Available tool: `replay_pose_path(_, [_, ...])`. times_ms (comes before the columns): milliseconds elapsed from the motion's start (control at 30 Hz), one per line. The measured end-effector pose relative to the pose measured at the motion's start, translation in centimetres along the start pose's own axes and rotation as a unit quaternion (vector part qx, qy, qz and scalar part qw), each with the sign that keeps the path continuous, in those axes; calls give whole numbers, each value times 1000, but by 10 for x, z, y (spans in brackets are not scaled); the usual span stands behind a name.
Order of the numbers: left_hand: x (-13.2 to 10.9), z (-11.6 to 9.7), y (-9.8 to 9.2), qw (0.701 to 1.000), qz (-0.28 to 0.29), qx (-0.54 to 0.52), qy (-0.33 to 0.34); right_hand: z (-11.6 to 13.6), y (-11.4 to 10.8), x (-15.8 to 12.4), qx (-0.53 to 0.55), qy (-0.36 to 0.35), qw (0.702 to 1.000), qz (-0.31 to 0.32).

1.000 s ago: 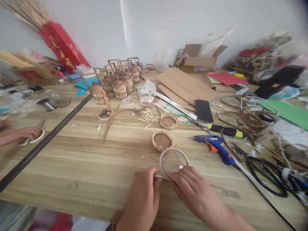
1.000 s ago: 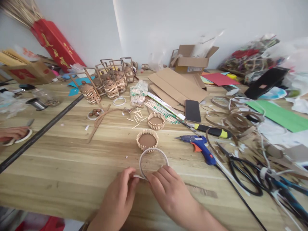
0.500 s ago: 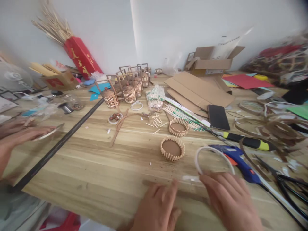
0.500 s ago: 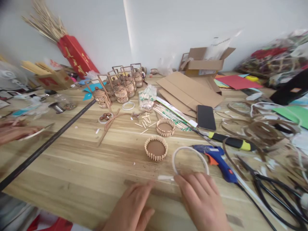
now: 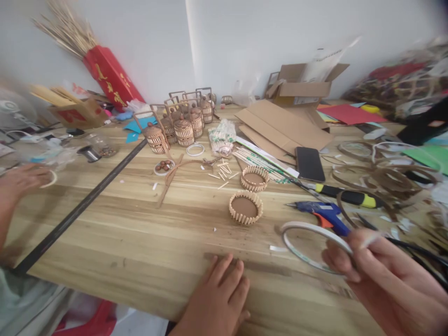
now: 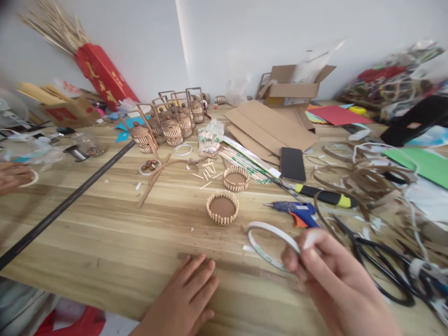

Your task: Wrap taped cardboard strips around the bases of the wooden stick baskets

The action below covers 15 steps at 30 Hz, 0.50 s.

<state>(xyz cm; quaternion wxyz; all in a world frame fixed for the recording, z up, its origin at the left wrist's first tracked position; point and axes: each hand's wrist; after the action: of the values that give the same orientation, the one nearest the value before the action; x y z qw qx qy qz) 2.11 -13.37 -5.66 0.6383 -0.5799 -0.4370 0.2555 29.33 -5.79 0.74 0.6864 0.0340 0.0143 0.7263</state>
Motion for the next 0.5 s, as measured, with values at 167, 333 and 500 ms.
replay_pose_path(167, [-2, -1, -5, 1000, 11, -13, -8, 15, 34, 9, 215, 190, 956, 64])
replay_pose_path(333, [-4, 1, -3, 1000, -18, -17, 8, -10, 46, 20, 261, 259, 928, 67])
replay_pose_path(500, [-4, 2, -5, 1000, -22, -14, 15, -11, 15, 34, 158, 64, 980, -99])
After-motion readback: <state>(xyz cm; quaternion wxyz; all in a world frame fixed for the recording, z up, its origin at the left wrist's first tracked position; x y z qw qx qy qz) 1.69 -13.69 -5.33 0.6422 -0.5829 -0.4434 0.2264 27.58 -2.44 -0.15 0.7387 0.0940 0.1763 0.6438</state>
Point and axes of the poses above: each hand's wrist, its own x-axis towards the middle knuckle, its own y-axis out of the palm, z = x × y, and after that the axes turned 9 degrees about -y, right-handed
